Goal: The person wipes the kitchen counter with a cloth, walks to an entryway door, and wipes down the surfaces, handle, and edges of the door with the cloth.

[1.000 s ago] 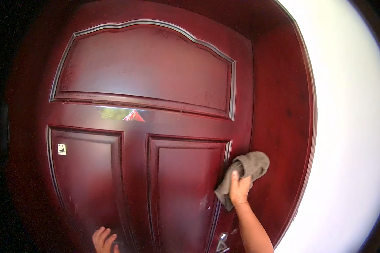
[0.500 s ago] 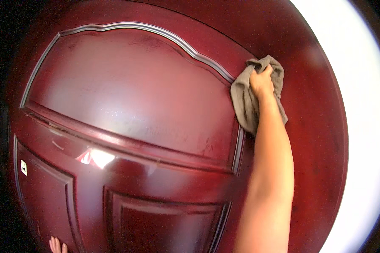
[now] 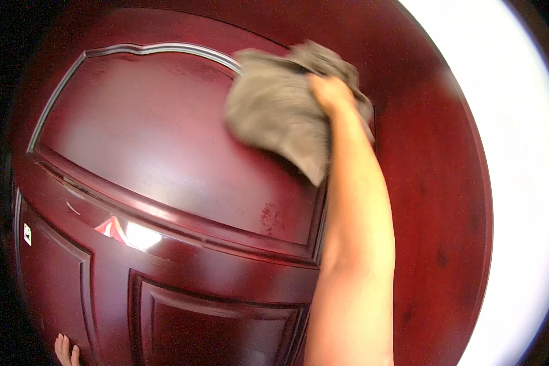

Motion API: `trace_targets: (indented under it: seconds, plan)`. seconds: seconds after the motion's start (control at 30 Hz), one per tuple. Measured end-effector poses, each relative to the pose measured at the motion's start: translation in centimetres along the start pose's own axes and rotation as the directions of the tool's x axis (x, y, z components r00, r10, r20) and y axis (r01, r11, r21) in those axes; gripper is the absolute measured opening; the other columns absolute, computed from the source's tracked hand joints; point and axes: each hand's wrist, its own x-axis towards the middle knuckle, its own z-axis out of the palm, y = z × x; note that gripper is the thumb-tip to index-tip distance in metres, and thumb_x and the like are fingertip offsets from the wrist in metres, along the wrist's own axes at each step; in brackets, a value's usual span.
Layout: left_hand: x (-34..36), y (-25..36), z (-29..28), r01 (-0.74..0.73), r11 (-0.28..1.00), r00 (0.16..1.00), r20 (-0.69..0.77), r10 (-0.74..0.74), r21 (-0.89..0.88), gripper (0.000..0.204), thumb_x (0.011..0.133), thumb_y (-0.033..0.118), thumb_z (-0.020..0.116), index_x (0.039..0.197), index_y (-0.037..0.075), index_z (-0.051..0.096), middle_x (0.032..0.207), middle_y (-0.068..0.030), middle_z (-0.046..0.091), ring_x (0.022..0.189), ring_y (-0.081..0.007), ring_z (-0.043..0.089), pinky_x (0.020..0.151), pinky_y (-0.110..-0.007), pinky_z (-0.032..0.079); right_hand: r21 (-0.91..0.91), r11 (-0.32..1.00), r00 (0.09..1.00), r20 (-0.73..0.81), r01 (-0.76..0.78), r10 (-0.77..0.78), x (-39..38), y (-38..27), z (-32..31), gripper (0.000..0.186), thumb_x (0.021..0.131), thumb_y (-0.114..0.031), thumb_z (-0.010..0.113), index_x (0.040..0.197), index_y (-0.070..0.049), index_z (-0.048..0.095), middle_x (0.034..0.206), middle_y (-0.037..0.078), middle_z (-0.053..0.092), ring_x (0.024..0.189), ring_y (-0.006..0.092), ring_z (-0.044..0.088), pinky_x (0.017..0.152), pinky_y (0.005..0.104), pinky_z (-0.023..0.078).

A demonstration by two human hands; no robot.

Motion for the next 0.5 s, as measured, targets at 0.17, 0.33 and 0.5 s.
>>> trace_targets:
  seconds: [0.17,0.33,0.5]
  plan:
    - [0.5,1.4,-0.7,0.055,0.997,0.998,-0.031,-0.056,-0.05,0.044,0.088,0.027,0.046,0.125,0.003,0.043,0.134,-0.0175,0.037,0.124,-0.0372,0.033,0.1,-0.049,0.027,0.083,0.994,0.91,-0.414,0.068,-0.028,1.0,15.2,2.5,0.057,0.084,-0.034,0.044,0.128,0.002,0.038,0.122,0.025,0.048,0.117,0.0369,0.044,0.097,0.0394,0.034]
    - [-0.8,2.2,0.3,0.087,0.972,0.991,-0.078,-0.106,-0.219,0.044,0.088,0.028,0.048,0.124,0.003,0.044,0.134,-0.02,0.037,0.125,-0.039,0.031,0.101,-0.049,0.024,0.219,0.965,0.945,-0.32,0.143,-0.067,-5.7,17.6,5.0,0.054,0.085,-0.029,0.045,0.128,0.003,0.035,0.121,0.025,0.049,0.116,0.0378,0.044,0.096,0.0399,0.035]
    - [-4.5,4.5,1.1,0.065,0.924,0.998,0.03,-0.058,-0.378,0.04,0.083,0.017,0.051,0.121,0.006,0.047,0.134,-0.0214,0.034,0.124,-0.0426,0.029,0.1,-0.053,0.024,0.066,0.987,0.945,-0.306,0.146,-0.119,-16.7,15.1,6.3,0.058,0.083,-0.026,0.048,0.126,0.009,0.032,0.123,0.028,0.044,0.118,0.0372,0.041,0.099,0.0385,0.033]
